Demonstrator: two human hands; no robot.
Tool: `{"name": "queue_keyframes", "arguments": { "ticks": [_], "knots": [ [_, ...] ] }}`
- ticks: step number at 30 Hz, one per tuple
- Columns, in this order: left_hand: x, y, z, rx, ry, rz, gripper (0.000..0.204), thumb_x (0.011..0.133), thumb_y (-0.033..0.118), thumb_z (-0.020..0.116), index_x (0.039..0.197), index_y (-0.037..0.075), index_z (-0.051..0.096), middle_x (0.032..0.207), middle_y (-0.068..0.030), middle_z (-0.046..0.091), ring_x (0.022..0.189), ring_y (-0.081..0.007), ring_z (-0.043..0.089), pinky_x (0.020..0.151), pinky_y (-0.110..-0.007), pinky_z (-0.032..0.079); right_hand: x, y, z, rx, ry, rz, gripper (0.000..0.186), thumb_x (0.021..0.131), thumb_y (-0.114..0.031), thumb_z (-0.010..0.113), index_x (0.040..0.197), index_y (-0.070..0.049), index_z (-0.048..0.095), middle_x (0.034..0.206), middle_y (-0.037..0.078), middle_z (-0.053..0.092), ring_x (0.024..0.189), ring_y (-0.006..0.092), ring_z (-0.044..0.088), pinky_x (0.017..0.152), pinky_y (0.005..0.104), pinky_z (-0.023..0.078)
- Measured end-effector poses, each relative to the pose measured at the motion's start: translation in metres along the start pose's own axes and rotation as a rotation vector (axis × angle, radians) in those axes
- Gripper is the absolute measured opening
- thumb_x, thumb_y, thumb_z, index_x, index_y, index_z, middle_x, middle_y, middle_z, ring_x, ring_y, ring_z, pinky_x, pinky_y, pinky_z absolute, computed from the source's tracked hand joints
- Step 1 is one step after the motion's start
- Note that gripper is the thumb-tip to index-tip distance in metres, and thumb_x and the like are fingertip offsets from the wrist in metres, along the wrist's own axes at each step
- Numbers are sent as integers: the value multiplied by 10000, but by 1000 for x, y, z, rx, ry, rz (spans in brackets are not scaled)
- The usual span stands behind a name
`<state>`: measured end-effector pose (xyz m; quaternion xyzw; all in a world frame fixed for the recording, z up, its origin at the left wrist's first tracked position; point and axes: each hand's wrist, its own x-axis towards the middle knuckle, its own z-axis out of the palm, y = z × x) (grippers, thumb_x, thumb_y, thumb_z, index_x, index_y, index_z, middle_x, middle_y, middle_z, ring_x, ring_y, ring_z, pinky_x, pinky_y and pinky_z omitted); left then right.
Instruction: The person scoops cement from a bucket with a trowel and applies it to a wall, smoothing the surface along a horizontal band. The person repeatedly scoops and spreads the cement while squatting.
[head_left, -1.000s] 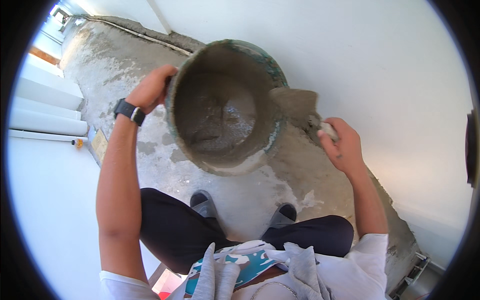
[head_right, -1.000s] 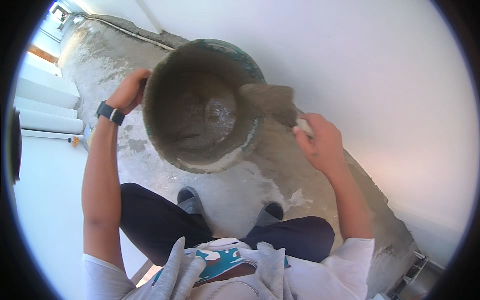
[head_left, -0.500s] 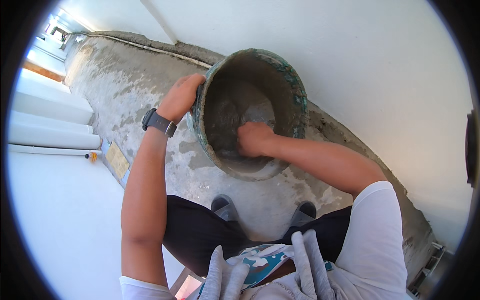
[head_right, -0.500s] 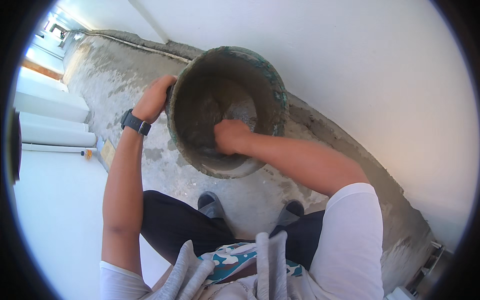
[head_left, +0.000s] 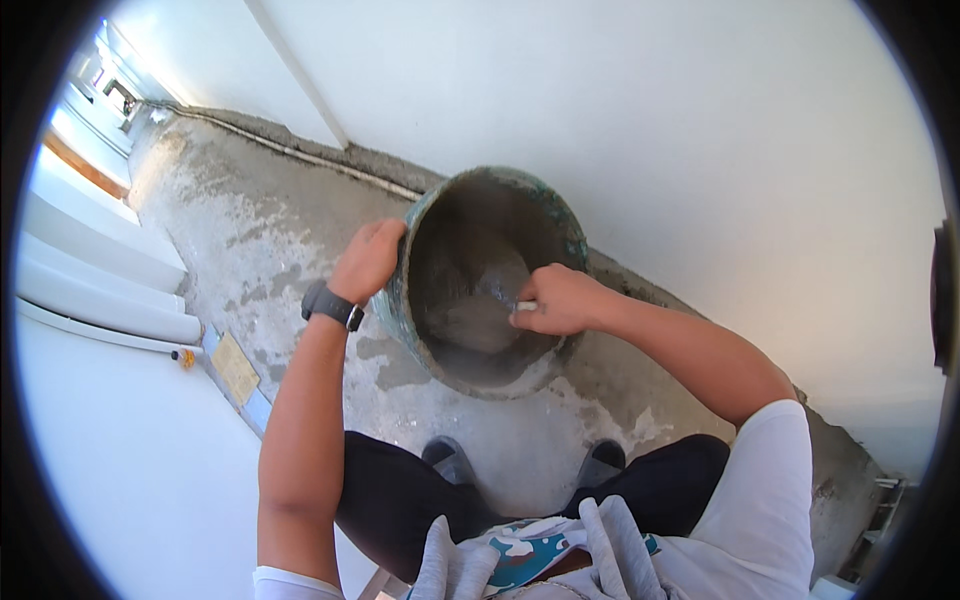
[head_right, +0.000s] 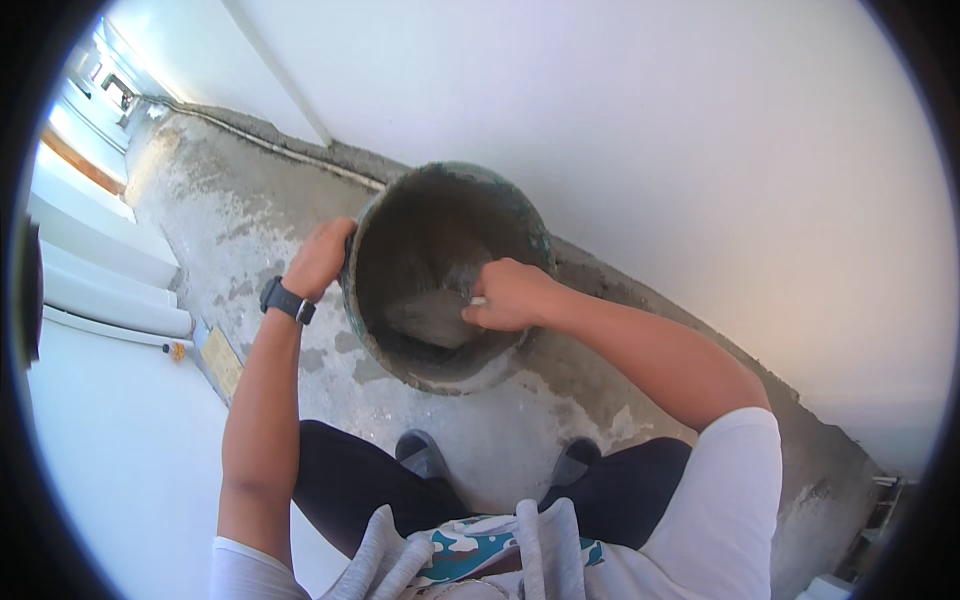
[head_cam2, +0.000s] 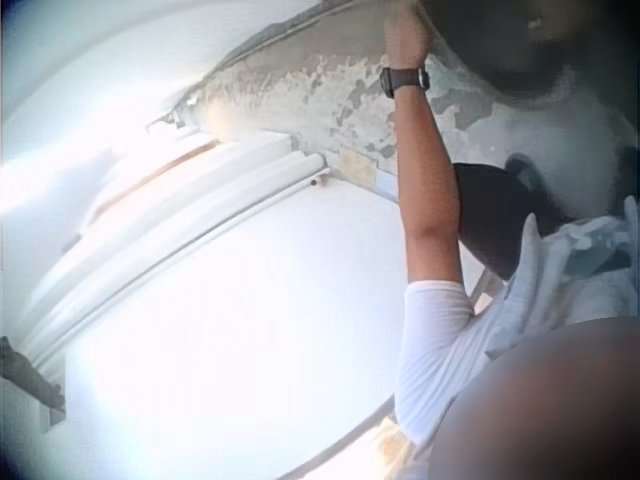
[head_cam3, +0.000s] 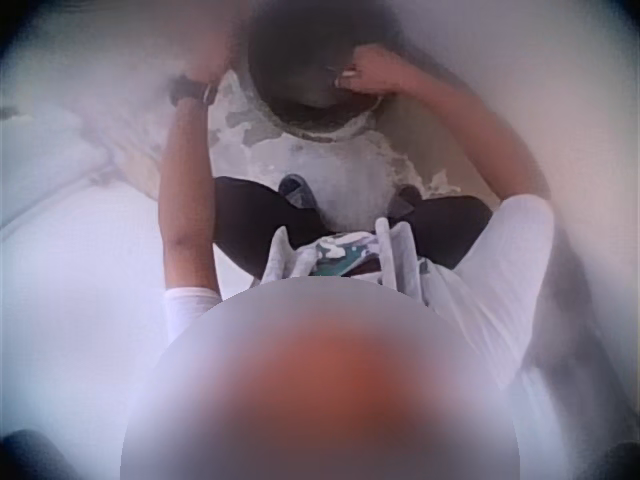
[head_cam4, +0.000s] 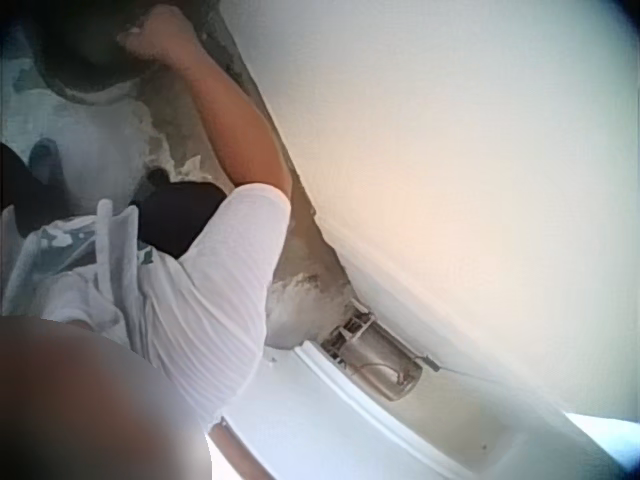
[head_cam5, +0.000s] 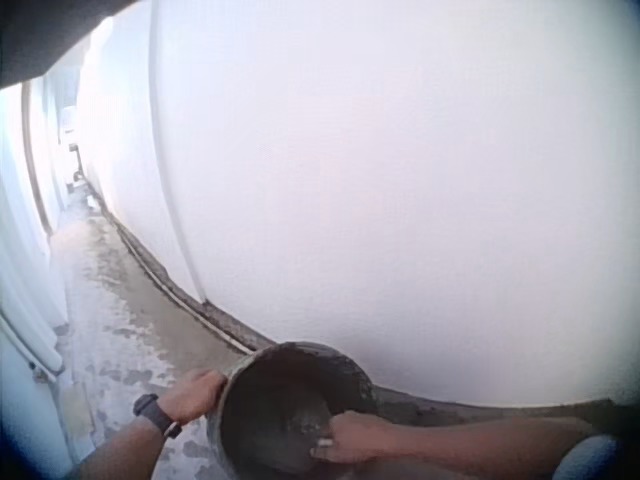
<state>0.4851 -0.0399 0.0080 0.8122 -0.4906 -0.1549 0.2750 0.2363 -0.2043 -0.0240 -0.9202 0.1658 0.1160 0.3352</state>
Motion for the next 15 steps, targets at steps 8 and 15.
{"name": "queue_keyframes", "arguments": {
  "ticks": [8, 15],
  "knots": [
    [10, -49, -5, -235, -71, -345, 342, 1023, 251, 389, 1097, 41, 648, 983, -137, 669, 898, -265, 598, 785, -374, 460, -90, 70, -77, 113, 143, 173, 442, 806, -404, 685, 817, 37, 718, 658, 190, 639, 634, 324, 609, 630, 453, 483],
    [4, -68, -17, -838, 10, -544, 379, 1026, 314, 393, 977, 52, 661, 909, -42, 687, 825, -143, 634, 783, -302, 510, -143, 153, -76, 70, 214, 424, 347, 801, -312, 663, 807, 32, 707, 705, 210, 659, 685, 344, 636, 648, 450, 500]
  ]
}}
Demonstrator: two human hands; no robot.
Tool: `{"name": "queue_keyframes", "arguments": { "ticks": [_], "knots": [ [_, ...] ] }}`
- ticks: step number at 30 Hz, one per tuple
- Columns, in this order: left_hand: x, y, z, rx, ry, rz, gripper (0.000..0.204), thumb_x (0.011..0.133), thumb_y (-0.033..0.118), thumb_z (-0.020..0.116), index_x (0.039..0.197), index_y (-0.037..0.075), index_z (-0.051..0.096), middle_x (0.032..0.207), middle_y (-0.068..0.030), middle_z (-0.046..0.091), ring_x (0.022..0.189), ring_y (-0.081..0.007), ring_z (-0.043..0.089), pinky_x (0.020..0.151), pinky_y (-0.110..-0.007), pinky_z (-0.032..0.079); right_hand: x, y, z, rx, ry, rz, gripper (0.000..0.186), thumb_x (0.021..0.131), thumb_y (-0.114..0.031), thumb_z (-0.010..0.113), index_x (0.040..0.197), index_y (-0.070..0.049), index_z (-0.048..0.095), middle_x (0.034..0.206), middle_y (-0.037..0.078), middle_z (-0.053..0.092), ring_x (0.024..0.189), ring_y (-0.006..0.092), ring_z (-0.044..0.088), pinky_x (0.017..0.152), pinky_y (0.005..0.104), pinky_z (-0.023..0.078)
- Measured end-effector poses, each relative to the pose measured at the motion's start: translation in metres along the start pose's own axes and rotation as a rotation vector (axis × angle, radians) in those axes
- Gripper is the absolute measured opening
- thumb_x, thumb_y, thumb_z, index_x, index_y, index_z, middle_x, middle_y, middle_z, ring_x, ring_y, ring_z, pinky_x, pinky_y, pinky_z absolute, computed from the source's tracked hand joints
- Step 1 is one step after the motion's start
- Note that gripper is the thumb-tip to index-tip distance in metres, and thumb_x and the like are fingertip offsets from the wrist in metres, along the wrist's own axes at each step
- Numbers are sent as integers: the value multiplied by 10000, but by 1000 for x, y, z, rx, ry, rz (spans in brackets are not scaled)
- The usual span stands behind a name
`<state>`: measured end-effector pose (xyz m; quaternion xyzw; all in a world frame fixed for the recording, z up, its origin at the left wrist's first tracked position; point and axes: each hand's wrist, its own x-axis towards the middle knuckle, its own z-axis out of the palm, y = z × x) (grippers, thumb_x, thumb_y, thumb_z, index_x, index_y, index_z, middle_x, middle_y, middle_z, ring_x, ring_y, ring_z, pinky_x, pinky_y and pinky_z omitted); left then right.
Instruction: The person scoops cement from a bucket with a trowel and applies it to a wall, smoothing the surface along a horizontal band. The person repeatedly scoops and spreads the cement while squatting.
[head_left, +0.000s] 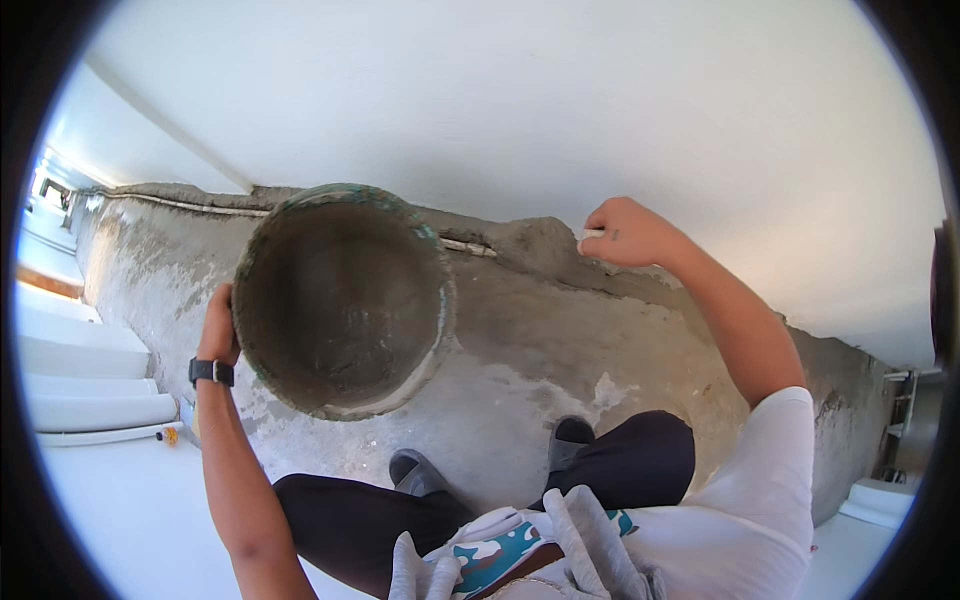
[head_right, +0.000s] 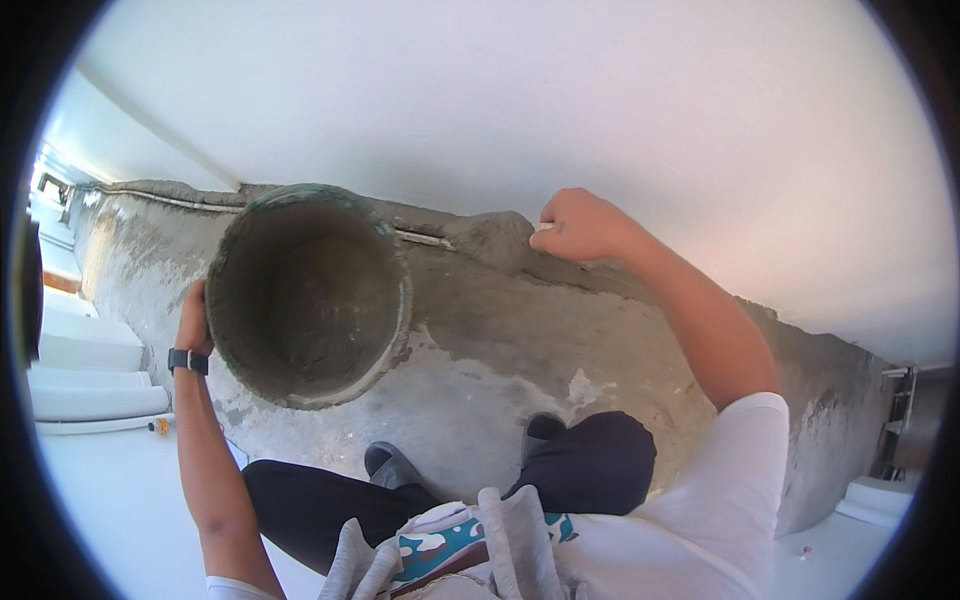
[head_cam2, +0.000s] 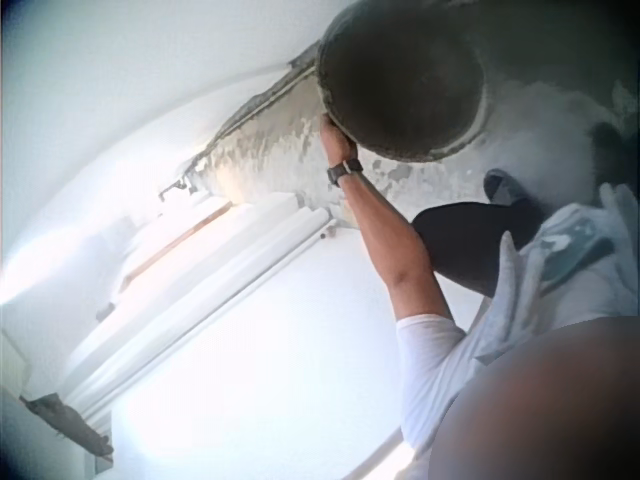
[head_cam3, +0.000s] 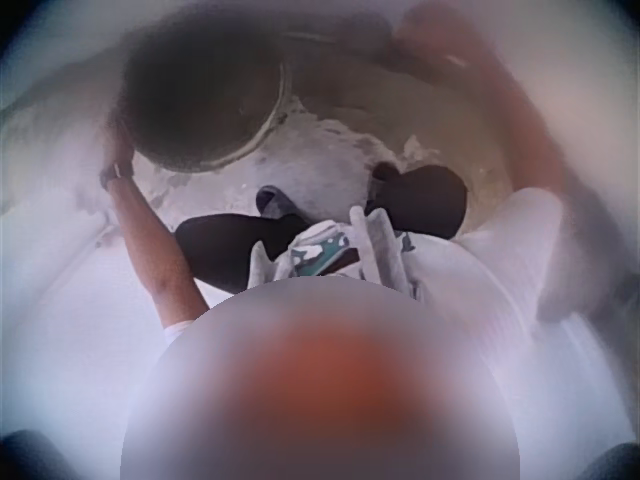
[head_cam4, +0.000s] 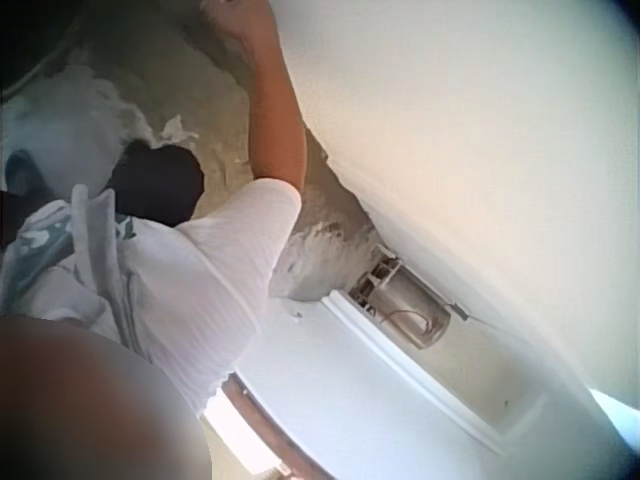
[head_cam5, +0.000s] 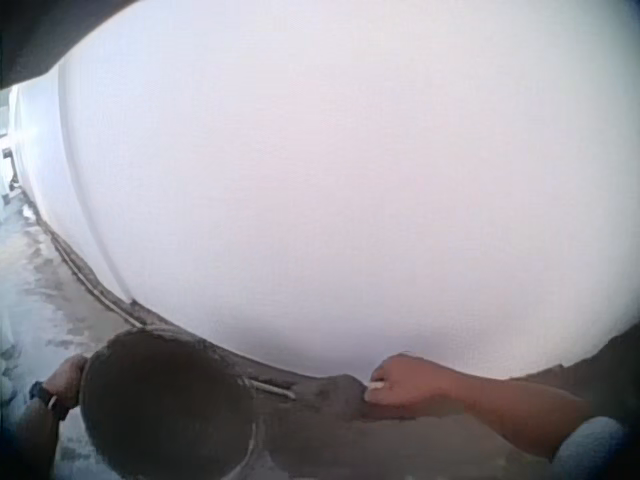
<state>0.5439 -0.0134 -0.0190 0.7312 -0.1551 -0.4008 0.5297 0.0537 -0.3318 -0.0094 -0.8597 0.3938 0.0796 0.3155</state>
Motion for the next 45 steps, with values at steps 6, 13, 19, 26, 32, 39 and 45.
{"name": "queue_keyframes", "arguments": {
  "ticks": [6, 13, 19, 26, 32, 39, 45],
  "knots": [
    [3, 3, -10, 38, -11, 34, 349, 1035, 282, 394, 1014, 46, 649, 973, -53, 686, 850, -151, 640, 778, -311, 520, 70, 45, 121, -67, 35, 51, 230, 805, -181, 663, 928, 13, 674, 924, 232, 693, 865, 398, 672, 749, 503, 540],
    [-6, 7, -8, 70, -7, 43, 341, 1035, 268, 395, 987, 45, 649, 959, -55, 684, 838, -142, 634, 775, -305, 520, 111, 45, 254, -243, 503, -47, 234, 803, -56, 653, 1018, -25, 568, 1004, 171, 619, 908, 345, 639, 720, 458, 552],
    [-2, 10, -14, 139, 20, 21, 363, 1038, 270, 382, 1043, 33, 656, 1004, -71, 698, 879, -165, 654, 808, -321, 530, 100, 59, 250, -169, 508, -64, 268, 814, -28, 629, 1070, -22, 551, 1009, 174, 592, 986, 353, 615, 742, 463, 530],
    [1, 11, -11, 27, -99, -18, 392, 1034, 306, 376, 1075, 32, 654, 1043, -73, 708, 932, -178, 667, 844, -332, 532, 92, 61, 239, -196, 438, 14, 247, 809, -40, 642, 1046, -42, 571, 1021, 169, 615, 950, 339, 630, 734, 457, 532],
    [-3, 13, -1, 47, -78, -15, 379, 1032, 308, 393, 1065, 37, 655, 1016, -55, 700, 893, -154, 648, 831, -312, 512, 87, 74, 243, -160, 492, 73, 218, 828, -67, 652, 1036, -57, 586, 1020, 172, 632, 933, 342, 647, 711, 468, 551],
    [-11, 14, 11, 41, -118, 30, 357, 1044, 313, 403, 1032, 47, 641, 972, -39, 682, 866, -143, 636, 808, -315, 519, 60, 102, 251, -170, 440, 150, 234, 840, -95, 651, 1061, -86, 578, 1039, 174, 621, 1004, 370, 626, 756, 481, 542],
    [-8, 15, 9, 49, -121, 19, 361, 1030, 304, 406, 1051, 44, 655, 998, -41, 692, 895, -143, 631, 836, -310, 498, 36, 132, 247, -107, 485, 195, 315, 805, -112, 718, 1067, -69, 548, 1078, 187, 606, 1030, 398, 605, 809, 500, 525]
  ]
}}
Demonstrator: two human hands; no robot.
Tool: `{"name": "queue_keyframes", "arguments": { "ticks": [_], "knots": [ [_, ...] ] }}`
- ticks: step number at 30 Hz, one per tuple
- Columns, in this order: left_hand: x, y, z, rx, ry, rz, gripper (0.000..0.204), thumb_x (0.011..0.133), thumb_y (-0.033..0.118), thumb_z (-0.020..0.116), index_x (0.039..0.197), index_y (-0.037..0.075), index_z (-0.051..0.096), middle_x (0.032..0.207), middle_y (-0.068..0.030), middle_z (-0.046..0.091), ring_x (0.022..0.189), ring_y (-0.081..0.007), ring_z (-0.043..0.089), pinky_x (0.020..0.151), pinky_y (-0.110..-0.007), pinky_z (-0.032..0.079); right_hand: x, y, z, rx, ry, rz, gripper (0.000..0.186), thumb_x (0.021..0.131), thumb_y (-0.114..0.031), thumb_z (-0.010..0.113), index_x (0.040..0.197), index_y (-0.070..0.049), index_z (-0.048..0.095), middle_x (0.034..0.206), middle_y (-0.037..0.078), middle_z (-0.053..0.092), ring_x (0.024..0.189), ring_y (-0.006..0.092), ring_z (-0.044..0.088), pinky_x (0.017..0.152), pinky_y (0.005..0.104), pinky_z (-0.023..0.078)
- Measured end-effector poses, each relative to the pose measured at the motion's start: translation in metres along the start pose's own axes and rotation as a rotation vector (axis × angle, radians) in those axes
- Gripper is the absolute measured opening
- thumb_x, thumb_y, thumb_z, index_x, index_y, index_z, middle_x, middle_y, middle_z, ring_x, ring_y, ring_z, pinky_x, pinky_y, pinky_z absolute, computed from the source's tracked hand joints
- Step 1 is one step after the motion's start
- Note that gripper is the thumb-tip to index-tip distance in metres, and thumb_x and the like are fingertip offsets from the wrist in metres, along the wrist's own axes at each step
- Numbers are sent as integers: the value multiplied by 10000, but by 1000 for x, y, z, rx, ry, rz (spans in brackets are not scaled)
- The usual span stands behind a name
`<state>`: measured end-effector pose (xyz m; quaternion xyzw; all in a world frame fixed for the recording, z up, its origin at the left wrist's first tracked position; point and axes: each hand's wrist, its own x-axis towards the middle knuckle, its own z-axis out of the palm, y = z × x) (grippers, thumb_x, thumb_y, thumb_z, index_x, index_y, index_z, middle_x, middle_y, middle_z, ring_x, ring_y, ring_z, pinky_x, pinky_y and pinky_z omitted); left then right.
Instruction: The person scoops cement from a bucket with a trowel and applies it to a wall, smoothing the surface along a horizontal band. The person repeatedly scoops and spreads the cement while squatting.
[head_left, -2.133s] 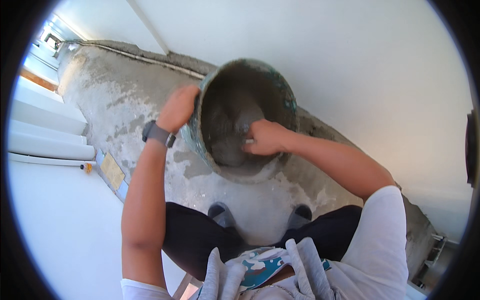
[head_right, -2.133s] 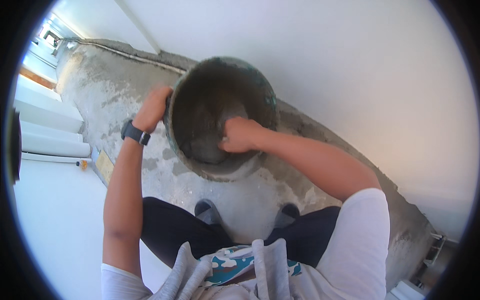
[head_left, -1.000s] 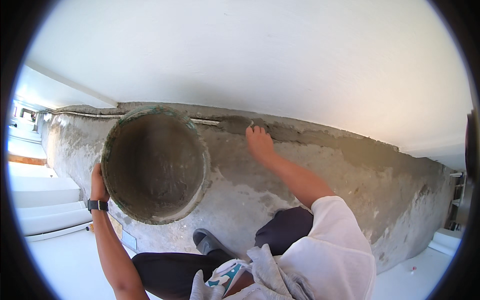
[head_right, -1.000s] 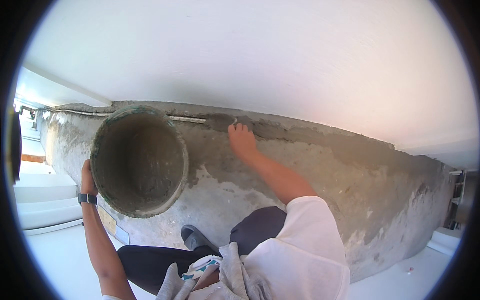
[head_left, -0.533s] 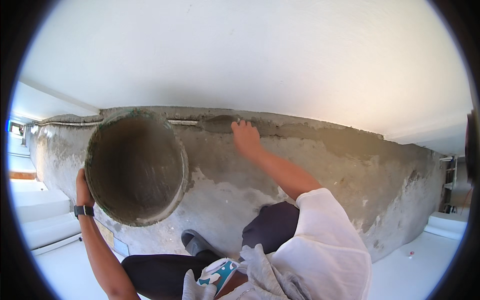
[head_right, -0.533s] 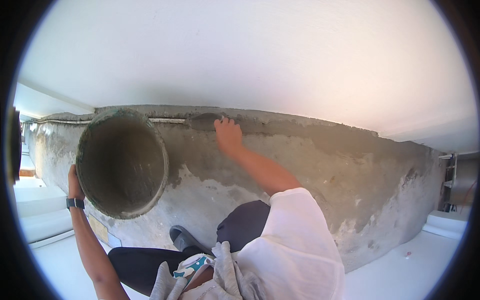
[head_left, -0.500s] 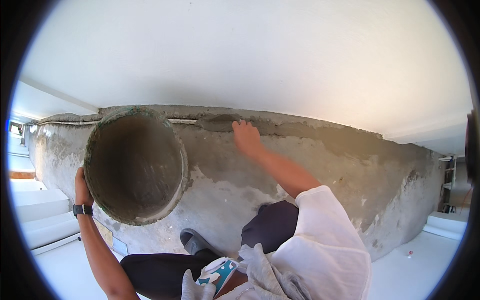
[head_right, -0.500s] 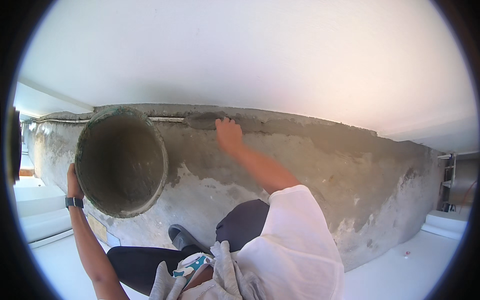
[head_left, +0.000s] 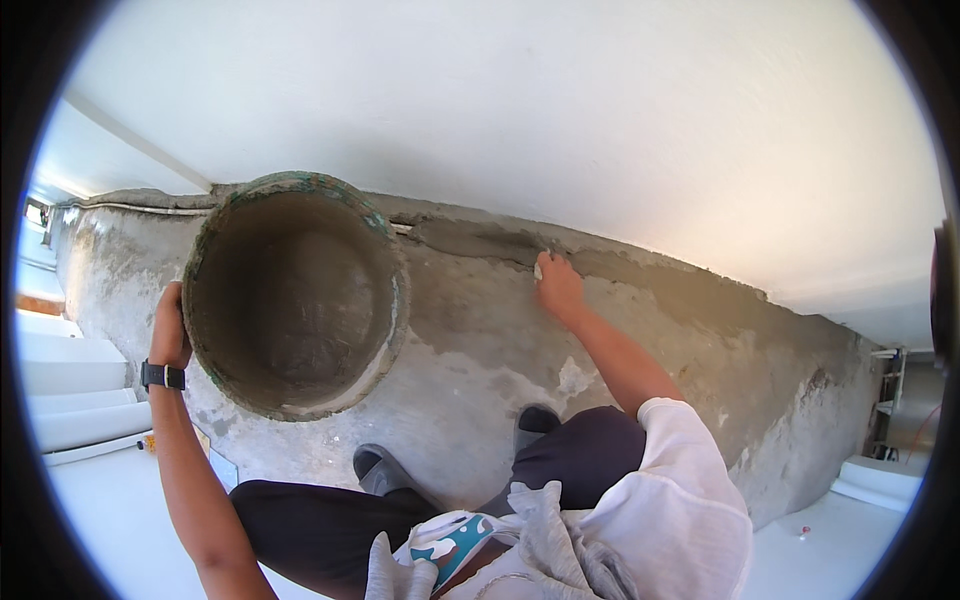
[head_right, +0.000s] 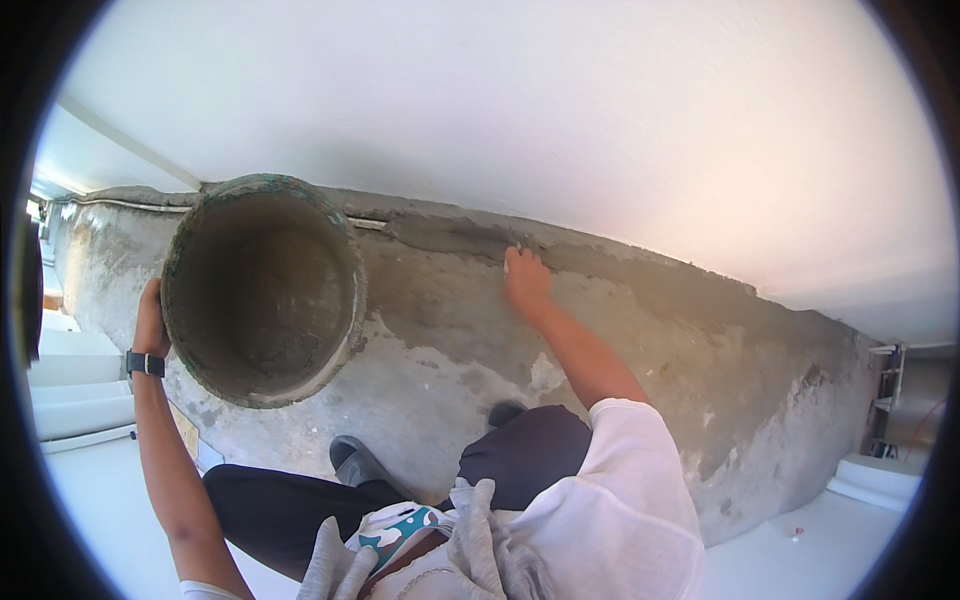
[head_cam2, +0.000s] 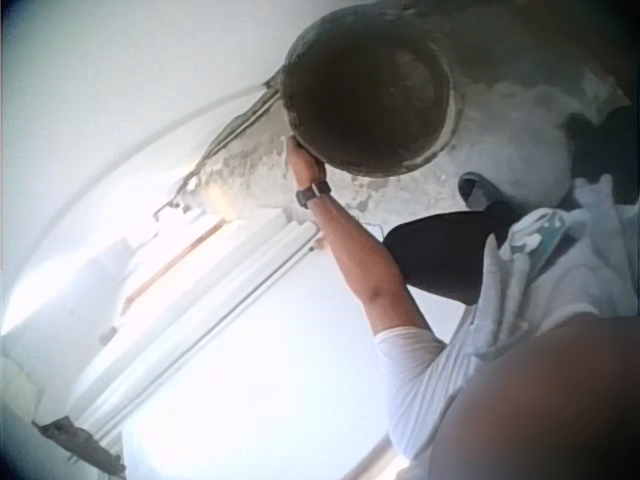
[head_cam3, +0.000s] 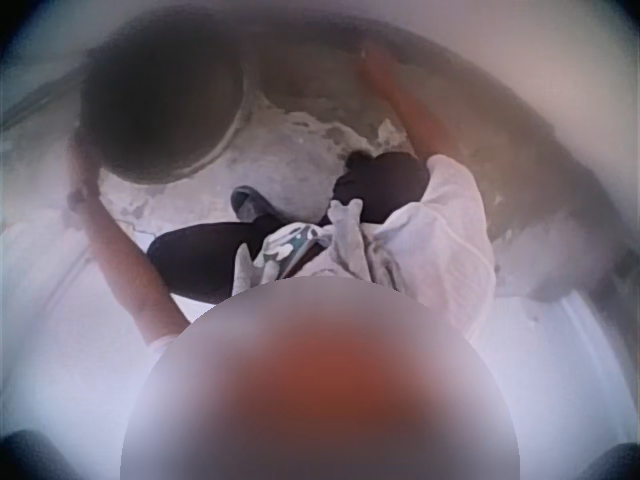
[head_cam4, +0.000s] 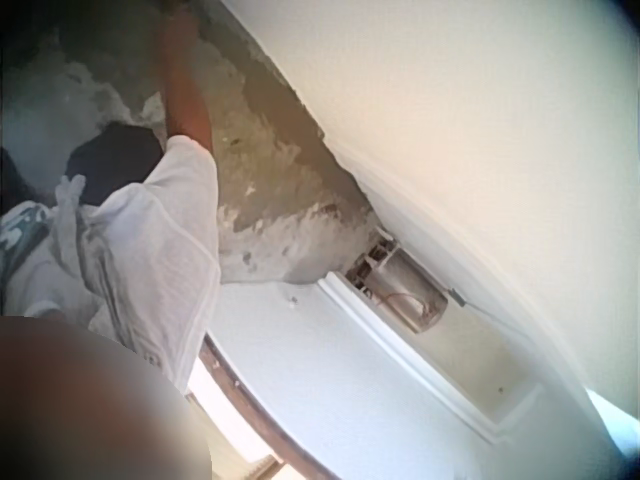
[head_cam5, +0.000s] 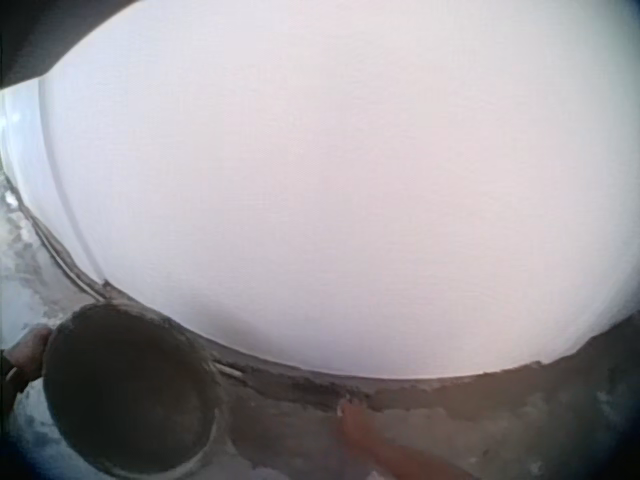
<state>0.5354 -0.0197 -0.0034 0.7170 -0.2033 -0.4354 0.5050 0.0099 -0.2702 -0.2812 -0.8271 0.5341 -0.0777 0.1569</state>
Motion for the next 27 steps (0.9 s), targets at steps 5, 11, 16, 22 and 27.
{"name": "queue_keyframes", "arguments": {
  "ticks": [5, 11, 16, 22, 27],
  "knots": [
    [6, -5, -12, -1, -39, 11, 356, 1040, 313, 405, 1037, 56, 651, 993, -39, 688, 873, -132, 621, 799, -300, 507, -14, 20, -6, 32, -82, 12, 302, 834, -138, 712, 1072, -66, 542, 1071, 184, 607, 1024, 410, 604, 823, 506, 522],
    [6, -4, -12, -4, 22, 1, 361, 1041, 324, 396, 1038, 58, 640, 989, -39, 681, 870, -143, 634, 798, -314, 517, -31, 42, 2, 123, -19, 31, 307, 817, -103, 708, 1077, -63, 549, 1036, 203, 606, 1011, 425, 587, 817, 513, 496],
    [4, -5, -11, -25, 115, -21, 337, 1048, 303, 391, 1004, 69, 629, 965, -23, 665, 854, -129, 608, 809, -305, 500, -51, 62, -2, 173, 70, 6, 330, 800, -91, 720, 1082, -62, 551, 1057, 191, 605, 1009, 407, 593, 822, 506, 498],
    [12, -4, -26, 95, -5, 26, 368, 1042, 330, 389, 1055, 58, 638, 1014, -37, 680, 896, -144, 631, 834, -319, 510, -50, 70, -14, 136, 32, 2, 343, 795, -87, 724, 1089, -64, 549, 1066, 184, 603, 1008, 402, 592, 814, 502, 505],
    [6, -2, -17, 50, 54, -2, 350, 1044, 314, 384, 1016, 70, 634, 984, -35, 677, 881, -137, 621, 830, -311, 503, -48, 76, -12, 205, 102, -32, 310, 799, -91, 716, 1070, -70, 565, 1037, 189, 596, 985, 412, 587, 793, 502, 493]
  ]
}}
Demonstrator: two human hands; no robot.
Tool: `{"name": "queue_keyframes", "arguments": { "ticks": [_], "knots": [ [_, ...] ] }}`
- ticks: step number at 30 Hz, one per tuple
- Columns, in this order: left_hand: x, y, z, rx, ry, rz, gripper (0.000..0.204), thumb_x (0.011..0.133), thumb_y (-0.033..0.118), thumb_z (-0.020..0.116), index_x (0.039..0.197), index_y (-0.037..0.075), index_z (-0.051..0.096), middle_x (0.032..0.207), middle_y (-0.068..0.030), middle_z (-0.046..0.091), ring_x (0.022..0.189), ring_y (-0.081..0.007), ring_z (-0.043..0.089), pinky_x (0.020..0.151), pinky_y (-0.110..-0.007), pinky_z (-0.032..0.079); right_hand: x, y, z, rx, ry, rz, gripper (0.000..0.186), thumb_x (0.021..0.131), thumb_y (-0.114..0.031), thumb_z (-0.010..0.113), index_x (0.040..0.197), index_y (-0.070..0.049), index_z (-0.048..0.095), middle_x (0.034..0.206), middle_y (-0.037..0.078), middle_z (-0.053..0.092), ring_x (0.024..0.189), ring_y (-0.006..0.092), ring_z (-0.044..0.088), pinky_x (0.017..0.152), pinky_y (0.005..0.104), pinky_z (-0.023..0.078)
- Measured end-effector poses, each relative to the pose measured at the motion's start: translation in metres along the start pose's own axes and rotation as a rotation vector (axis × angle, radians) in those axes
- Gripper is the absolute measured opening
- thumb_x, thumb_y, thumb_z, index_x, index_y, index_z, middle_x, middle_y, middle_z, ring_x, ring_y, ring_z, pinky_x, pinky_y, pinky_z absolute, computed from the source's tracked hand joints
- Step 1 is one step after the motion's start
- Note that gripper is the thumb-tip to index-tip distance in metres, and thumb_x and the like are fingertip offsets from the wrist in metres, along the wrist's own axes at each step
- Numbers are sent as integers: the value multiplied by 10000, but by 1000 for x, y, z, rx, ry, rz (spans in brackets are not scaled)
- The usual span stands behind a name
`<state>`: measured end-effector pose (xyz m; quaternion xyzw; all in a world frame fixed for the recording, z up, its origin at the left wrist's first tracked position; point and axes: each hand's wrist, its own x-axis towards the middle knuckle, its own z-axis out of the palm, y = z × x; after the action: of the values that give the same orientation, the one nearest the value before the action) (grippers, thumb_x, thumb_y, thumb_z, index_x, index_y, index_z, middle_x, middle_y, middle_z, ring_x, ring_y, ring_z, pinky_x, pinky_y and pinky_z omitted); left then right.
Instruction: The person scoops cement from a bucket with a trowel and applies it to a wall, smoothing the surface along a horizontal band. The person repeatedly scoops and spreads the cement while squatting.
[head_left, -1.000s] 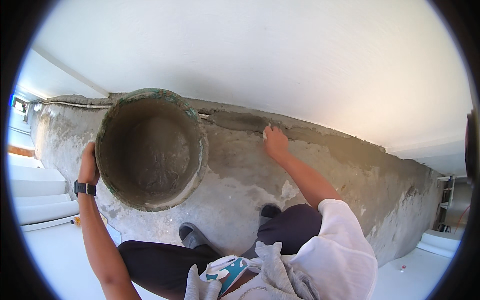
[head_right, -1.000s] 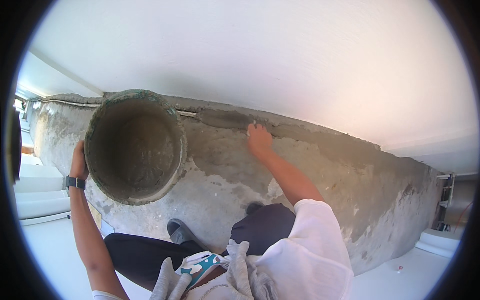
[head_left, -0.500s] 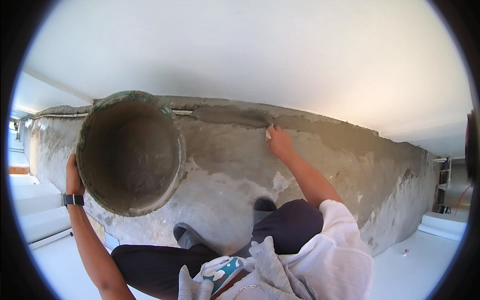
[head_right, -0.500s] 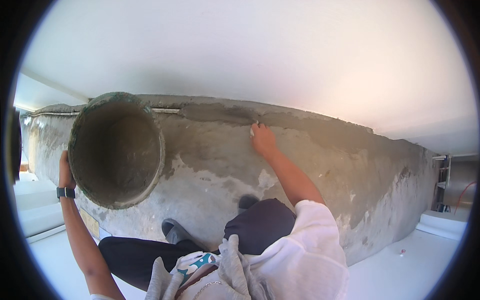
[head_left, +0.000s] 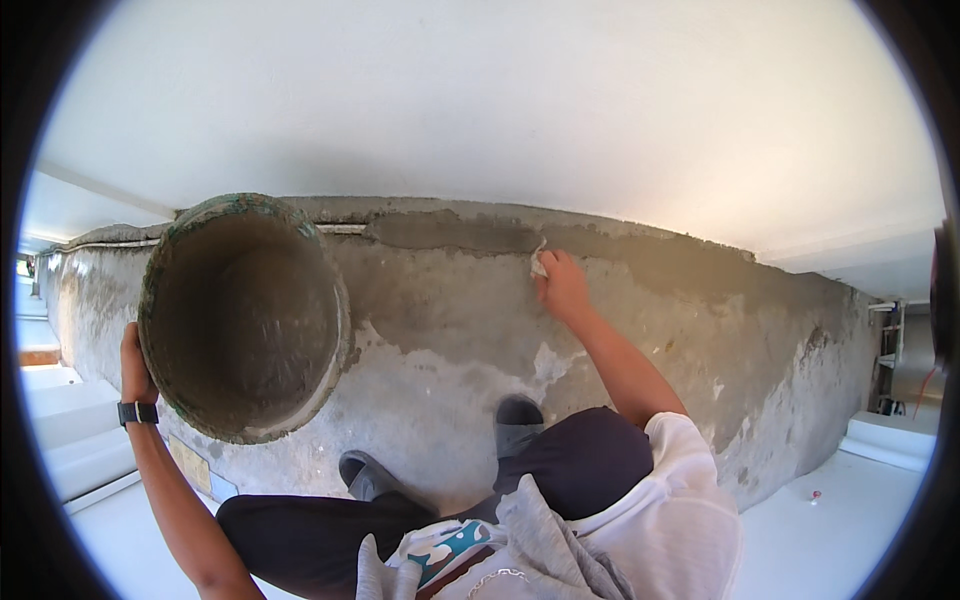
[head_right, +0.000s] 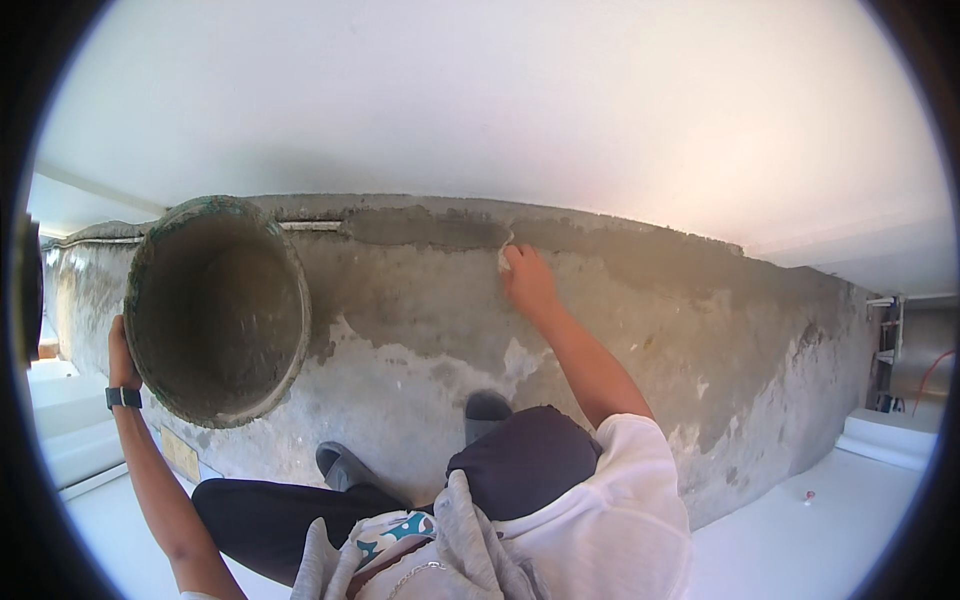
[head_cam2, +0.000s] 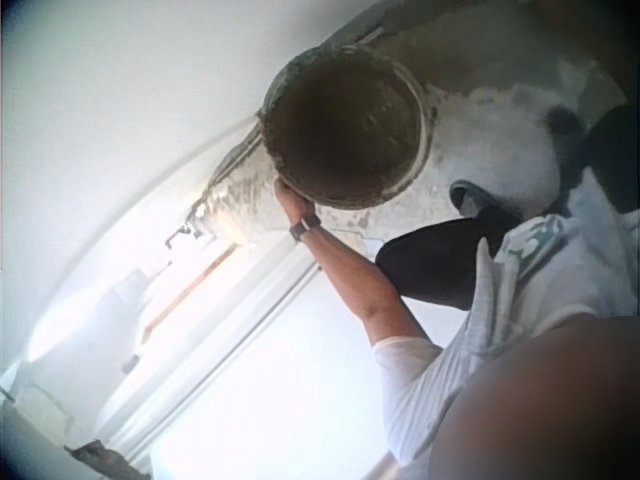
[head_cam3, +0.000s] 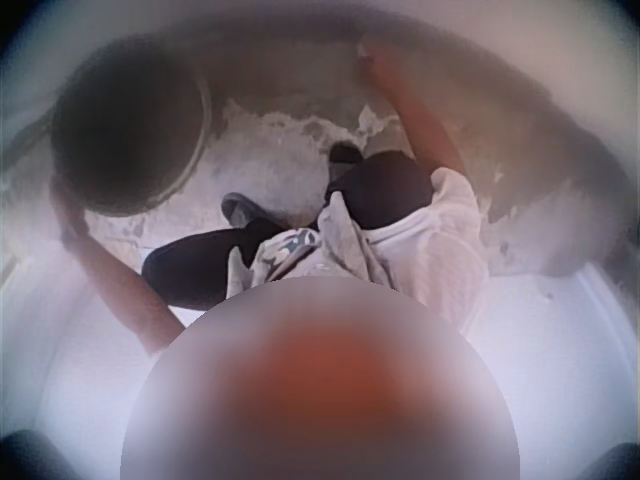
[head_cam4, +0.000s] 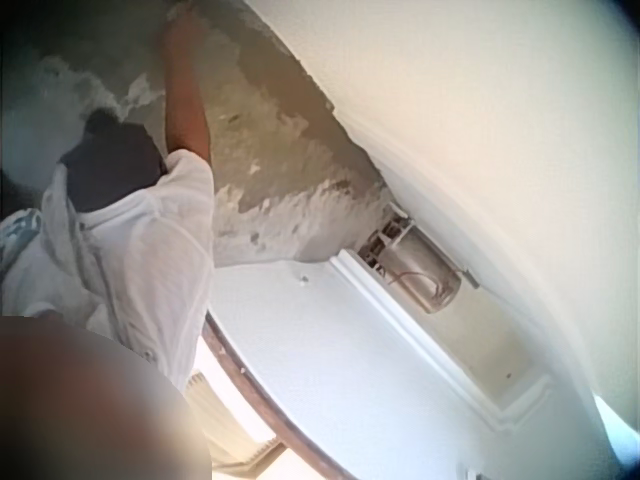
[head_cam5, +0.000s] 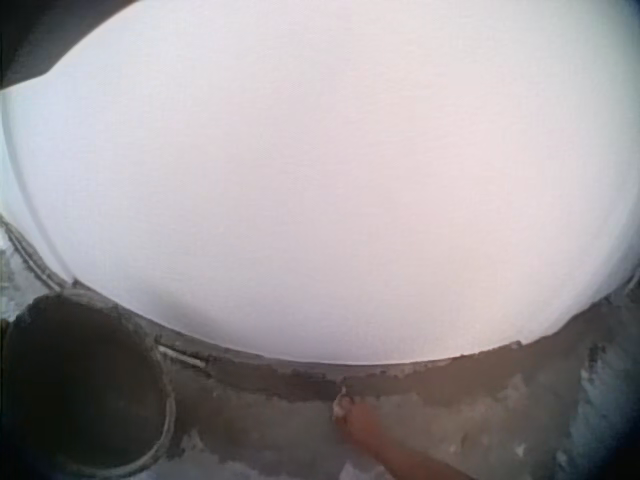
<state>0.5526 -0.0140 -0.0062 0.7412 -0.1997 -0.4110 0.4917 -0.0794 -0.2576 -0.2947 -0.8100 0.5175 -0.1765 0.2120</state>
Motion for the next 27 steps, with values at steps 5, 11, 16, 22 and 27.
{"name": "queue_keyframes", "arguments": {
  "ticks": [5, 11, 16, 22, 27],
  "knots": [
    [-1, 6, 6, 23, 0, -12, 355, 1043, 317, 386, 1029, 67, 637, 1001, -38, 684, 902, -141, 630, 836, -314, 507, 1, 10, -1, 71, 104, -33, 310, 789, -92, 725, 1059, -69, 575, 1009, 186, 598, 962, 413, 587, 787, 497, 490],
    [8, 2, -11, 61, -51, 14, 368, 1044, 338, 391, 1038, 64, 636, 1015, -36, 683, 912, -150, 632, 852, -323, 506, 3, 22, -9, 96, 120, -43, 282, 801, -90, 721, 1042, -62, 578, 974, 182, 601, 929, 414, 596, 772, 495, 490],
    [7, 1, -13, 36, -60, 24, 379, 1046, 356, 389, 1052, 67, 633, 1039, -40, 681, 919, -155, 626, 868, -329, 500, 0, 32, -11, 62, 96, -25, 303, 808, -102, 726, 1079, -58, 595, 976, 191, 609, 924, 419, 603, 765, 487, 498],
    [3, 2, -3, -2, 7, 6, 378, 1050, 352, 381, 1058, 70, 633, 1051, -39, 681, 921, -151, 620, 872, -327, 497, -4, 42, -14, 119, 97, -25, 336, 811, -116, 743, 1121, -62, 626, 979, 195, 618, 919, 420, 611, 777, 475, 505],
    [2, 7, 6, 15, -24, 9, 370, 1054, 335, 378, 1047, 69, 634, 1038, -34, 682, 912, -150, 621, 866, -326, 497, -11, 49, -18, 76, 56, 25, 332, 801, -119, 740, 1101, -72, 605, 1024, 183, 606, 964, 406, 603, 807, 472, 505]
  ]
}}
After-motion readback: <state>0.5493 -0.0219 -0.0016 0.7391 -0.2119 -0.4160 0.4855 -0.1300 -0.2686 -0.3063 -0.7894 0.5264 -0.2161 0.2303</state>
